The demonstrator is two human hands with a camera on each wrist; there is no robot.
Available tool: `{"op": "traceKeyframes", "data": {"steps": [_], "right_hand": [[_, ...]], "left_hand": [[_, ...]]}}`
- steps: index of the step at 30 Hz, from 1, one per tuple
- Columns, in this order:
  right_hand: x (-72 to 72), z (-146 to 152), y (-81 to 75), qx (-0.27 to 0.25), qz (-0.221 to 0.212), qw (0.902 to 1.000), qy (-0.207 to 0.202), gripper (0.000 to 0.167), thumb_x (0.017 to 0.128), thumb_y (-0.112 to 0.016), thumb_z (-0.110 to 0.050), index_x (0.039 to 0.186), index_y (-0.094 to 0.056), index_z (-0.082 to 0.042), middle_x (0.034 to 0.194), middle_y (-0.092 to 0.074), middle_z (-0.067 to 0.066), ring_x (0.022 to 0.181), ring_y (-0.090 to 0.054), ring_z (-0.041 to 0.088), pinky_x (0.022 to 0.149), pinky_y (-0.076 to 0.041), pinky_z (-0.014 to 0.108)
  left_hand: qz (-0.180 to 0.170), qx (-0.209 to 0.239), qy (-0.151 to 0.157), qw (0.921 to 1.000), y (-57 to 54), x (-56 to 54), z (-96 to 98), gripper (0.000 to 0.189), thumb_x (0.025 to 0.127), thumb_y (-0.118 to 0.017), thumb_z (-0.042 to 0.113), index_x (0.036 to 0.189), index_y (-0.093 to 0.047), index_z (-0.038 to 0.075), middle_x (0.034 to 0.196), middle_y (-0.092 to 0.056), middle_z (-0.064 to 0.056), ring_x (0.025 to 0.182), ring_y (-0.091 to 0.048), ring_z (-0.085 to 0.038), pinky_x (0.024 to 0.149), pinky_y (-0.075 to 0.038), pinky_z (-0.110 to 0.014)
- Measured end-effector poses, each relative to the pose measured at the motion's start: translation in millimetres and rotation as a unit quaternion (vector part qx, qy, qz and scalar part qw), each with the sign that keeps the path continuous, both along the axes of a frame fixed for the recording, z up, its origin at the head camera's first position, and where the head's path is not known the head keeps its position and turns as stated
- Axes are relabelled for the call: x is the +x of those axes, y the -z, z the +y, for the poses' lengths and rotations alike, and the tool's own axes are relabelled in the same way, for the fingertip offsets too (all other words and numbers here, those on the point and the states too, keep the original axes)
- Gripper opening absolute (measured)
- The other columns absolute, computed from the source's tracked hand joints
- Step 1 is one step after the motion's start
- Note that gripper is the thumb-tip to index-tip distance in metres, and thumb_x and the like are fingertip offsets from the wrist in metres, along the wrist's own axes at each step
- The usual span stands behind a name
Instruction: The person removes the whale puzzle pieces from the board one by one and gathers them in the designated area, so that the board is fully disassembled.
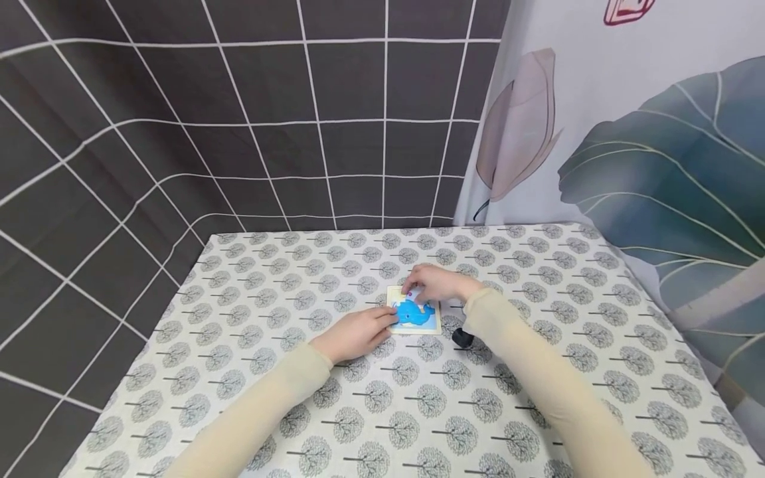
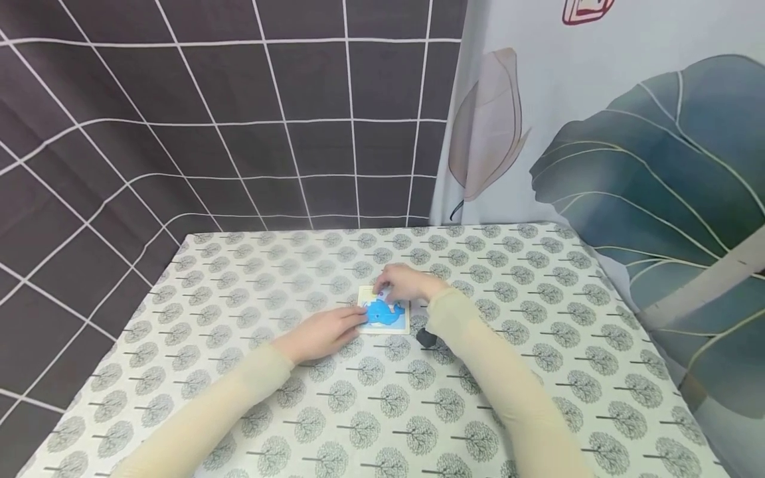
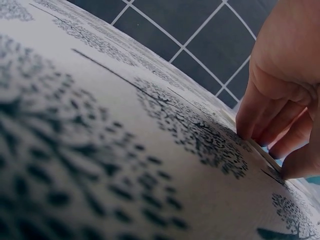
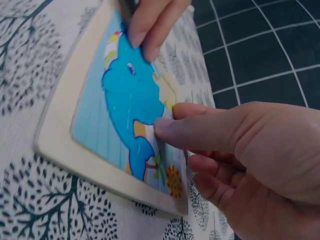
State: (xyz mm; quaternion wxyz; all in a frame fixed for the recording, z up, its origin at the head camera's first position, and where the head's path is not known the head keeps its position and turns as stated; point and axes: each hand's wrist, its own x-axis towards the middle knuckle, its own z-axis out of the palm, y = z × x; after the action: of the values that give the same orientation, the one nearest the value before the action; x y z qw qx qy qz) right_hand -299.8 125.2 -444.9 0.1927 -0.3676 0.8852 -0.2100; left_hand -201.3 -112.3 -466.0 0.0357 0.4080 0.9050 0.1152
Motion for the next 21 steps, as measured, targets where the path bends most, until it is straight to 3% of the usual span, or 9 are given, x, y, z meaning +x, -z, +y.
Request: {"op": "traceKeyframes", "data": {"steps": [9, 21], "right_hand": [[-1.0, -3.0, 2.7, -0.021, -0.047, 0.9984, 0.025, 0.030, 0.082, -0.078, -0.004, 0.111, -0.071, -0.008, 0.105, -0.061, 0.002, 0.101, -0.056, 0.019, 0.097, -0.049, 0.037], [2.3, -8.6, -1.8, -0.022, -0.052, 0.9970, 0.052, 0.030, 0.081, -0.075, 0.001, 0.109, -0.071, -0.007, 0.109, -0.066, 0.004, 0.104, -0.058, 0.022, 0.101, -0.049, 0.042]], "left_hand": [[0.009, -0.008, 0.005, 0.9999, 0.6, -0.2, -0.3, 0.038, 0.104, -0.056, 0.022, 0.139, -0.059, 0.007, 0.148, -0.053, -0.009, 0.136, -0.051, -0.025, 0.115, -0.040, -0.039], [0.004, 0.001, 0.004, 1.0000, -0.2, -1.9, -1.5, 0.038, 0.104, -0.058, 0.022, 0.139, -0.060, 0.007, 0.148, -0.053, -0.010, 0.135, -0.051, -0.026, 0.115, -0.040, -0.040]]}}
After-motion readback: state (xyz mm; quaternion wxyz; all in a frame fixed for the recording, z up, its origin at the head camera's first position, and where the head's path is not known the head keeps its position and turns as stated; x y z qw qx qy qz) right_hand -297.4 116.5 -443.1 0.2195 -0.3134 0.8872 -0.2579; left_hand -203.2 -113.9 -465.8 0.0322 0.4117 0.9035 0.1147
